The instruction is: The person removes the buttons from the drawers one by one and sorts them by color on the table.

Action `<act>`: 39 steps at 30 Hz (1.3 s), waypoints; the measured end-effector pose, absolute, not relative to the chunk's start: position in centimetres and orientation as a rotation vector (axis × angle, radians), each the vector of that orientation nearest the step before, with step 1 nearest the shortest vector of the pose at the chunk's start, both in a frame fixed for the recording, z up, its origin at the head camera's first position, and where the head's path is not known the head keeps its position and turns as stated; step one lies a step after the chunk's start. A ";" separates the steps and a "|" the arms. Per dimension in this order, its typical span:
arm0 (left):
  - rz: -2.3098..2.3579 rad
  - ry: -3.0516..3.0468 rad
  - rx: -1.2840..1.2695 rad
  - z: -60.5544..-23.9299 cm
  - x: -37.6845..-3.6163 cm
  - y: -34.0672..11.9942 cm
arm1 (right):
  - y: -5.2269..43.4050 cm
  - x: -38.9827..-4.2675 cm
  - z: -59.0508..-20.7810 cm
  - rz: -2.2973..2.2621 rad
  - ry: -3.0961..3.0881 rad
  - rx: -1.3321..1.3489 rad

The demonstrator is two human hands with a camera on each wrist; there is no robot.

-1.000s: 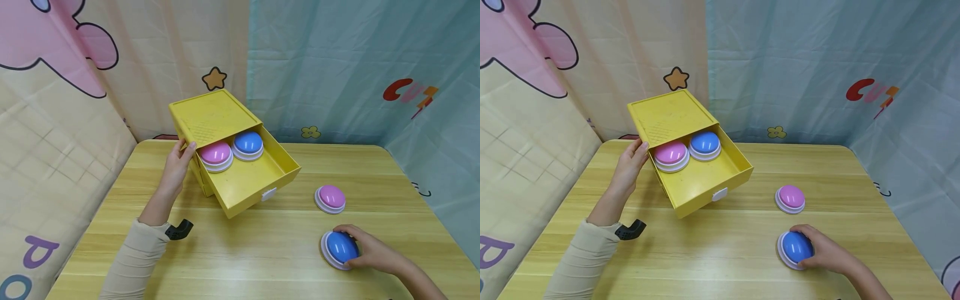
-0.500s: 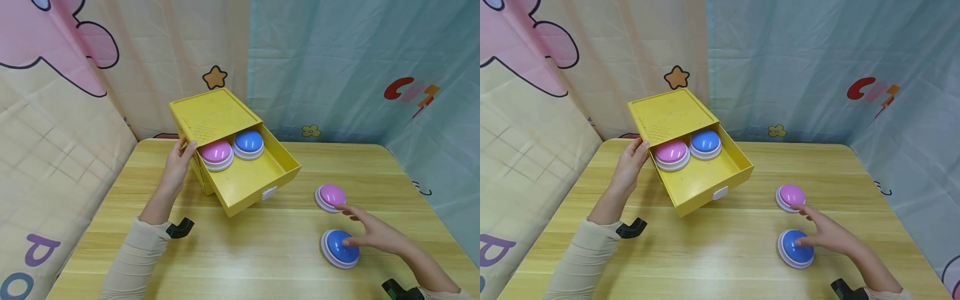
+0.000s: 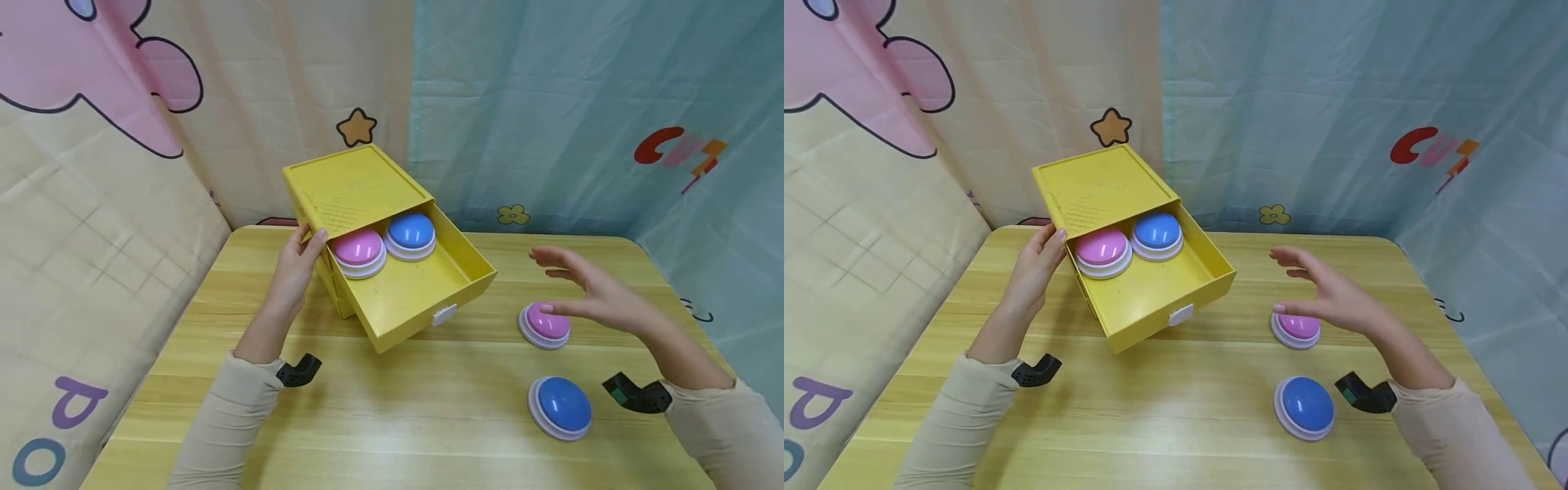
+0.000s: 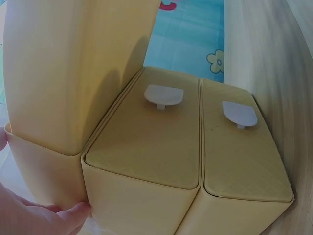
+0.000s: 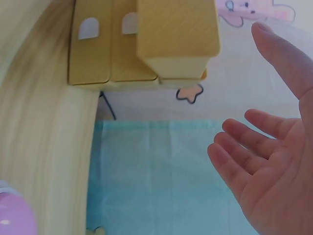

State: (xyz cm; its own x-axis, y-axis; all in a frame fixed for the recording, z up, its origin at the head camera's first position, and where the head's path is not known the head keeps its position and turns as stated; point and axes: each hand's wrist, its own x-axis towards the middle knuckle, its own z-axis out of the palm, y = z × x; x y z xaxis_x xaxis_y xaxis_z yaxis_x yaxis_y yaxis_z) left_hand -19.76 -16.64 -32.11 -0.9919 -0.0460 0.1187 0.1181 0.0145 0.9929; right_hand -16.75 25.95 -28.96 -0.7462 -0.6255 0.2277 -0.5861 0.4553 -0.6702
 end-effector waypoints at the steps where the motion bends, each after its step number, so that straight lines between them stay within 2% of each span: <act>1: -2.124 -2.154 -0.074 -32.1 -19.8 -16.6 | 25.5 -17.2 -28.4 -1.163 2.638 -1.098; 10: -2.118 -2.178 -0.062 -31.8 -19.7 -16.7 | 19.9 -21.0 -24.8 -0.999 2.613 -1.103; 18: -2.113 -2.180 -0.048 -31.7 -19.7 -16.9 | 14.0 -24.5 -23.4 -0.809 2.476 -1.159; 28: -2.124 -2.176 -0.038 -31.8 -19.7 -16.9 | 10.4 -26.7 -23.7 -0.495 2.517 -1.110; 39: -2.136 -2.174 -0.033 -31.8 -19.5 -16.6 | 8.4 -27.6 -25.4 -0.368 2.592 -1.227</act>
